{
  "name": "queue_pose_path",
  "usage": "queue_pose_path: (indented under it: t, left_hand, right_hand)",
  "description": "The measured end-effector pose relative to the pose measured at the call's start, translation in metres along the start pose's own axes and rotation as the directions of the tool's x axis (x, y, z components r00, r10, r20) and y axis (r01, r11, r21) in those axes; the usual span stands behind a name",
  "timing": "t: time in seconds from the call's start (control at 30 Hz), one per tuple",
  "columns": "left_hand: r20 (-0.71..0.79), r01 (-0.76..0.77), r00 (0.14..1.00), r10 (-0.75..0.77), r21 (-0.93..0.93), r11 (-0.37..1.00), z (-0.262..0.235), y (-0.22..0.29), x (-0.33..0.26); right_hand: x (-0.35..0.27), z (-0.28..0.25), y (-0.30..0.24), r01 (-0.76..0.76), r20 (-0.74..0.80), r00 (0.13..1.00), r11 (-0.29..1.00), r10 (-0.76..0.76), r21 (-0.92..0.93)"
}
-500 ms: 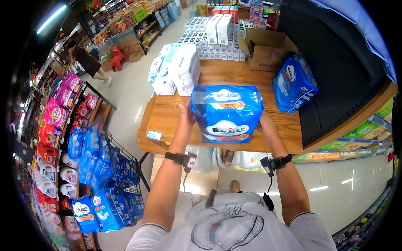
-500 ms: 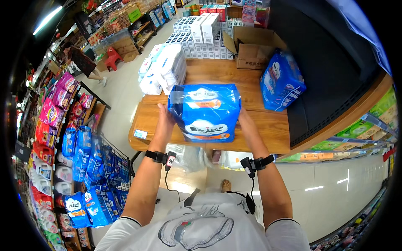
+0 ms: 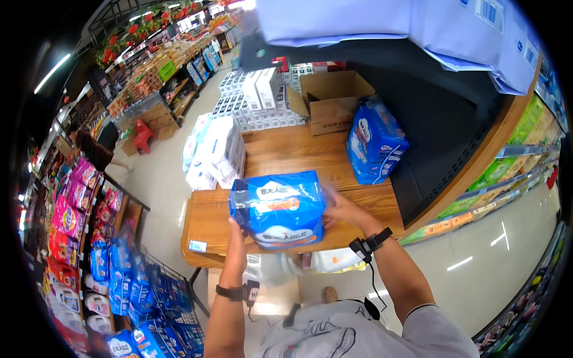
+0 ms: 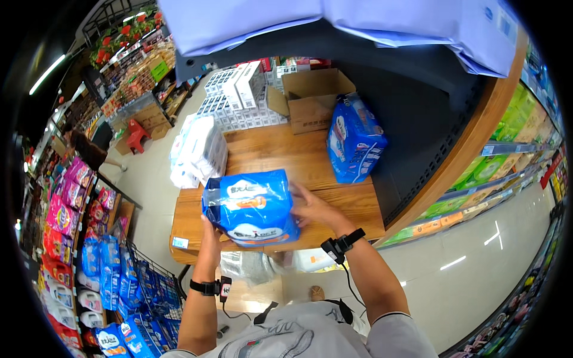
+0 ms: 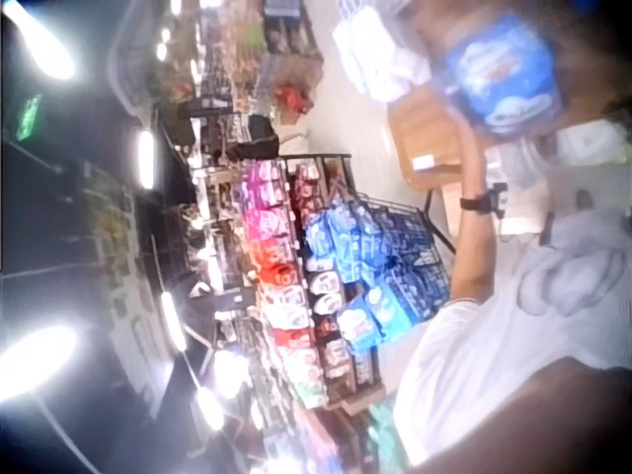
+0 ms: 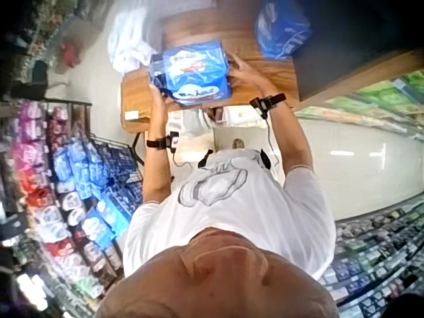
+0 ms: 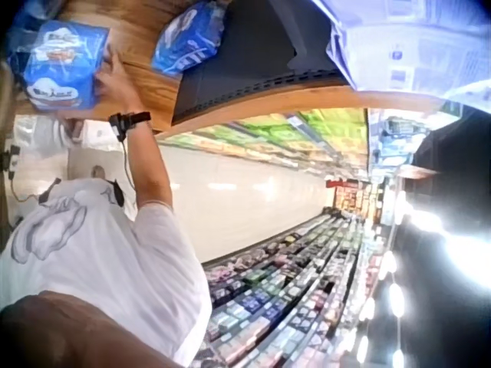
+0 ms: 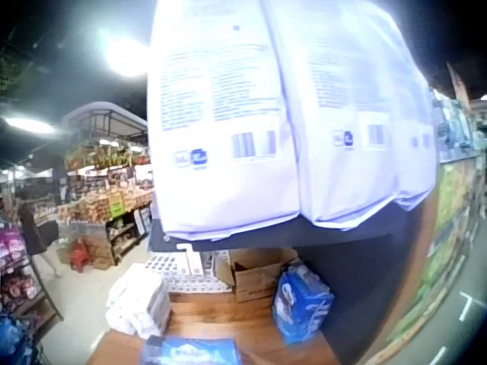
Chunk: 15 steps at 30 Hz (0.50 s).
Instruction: The person picks up blue packages from a wooden table, turns them over to examine them, and places them into a metal shopping cart.
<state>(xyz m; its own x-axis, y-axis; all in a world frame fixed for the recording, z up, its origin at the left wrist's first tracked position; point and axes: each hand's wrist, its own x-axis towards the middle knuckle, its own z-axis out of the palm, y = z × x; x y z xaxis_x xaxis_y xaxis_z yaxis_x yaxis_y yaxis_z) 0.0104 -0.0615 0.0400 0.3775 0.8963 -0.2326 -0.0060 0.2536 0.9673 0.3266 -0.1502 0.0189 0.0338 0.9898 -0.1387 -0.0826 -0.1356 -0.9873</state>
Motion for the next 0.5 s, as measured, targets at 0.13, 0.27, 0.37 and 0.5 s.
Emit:
queue_pose_path:
  t: [0.13, 0.27, 0.37, 0.5]
  left_hand:
    - [0.006, -0.036, 0.999, 0.035, 0.036, 0.999, 0.006, 0.018, 0.016]
    - [0.230, -0.202, 0.955, 0.187, 0.040, 0.979, 0.039, 0.034, 0.088]
    - [0.327, -0.366, 0.878, 0.349, -0.009, 0.930, 0.104, 0.077, 0.116]
    - [0.303, -0.246, 0.934, 0.188, 0.166, 0.955, 0.153, 0.069, 0.124]
  right_hand:
    - [0.000, 0.006, -0.003, -0.031, 0.073, 0.997, 0.996, 0.025, 0.084]
    - [-0.014, -0.009, 0.008, 0.182, -0.168, 0.972, 0.979, -0.166, 0.087]
    - [-0.021, -0.027, 0.010, 0.300, -0.365, 0.899, 0.947, -0.240, 0.116]
    - [-0.021, -0.049, 0.005, 0.272, -0.541, 0.823, 0.956, -0.171, 0.111]
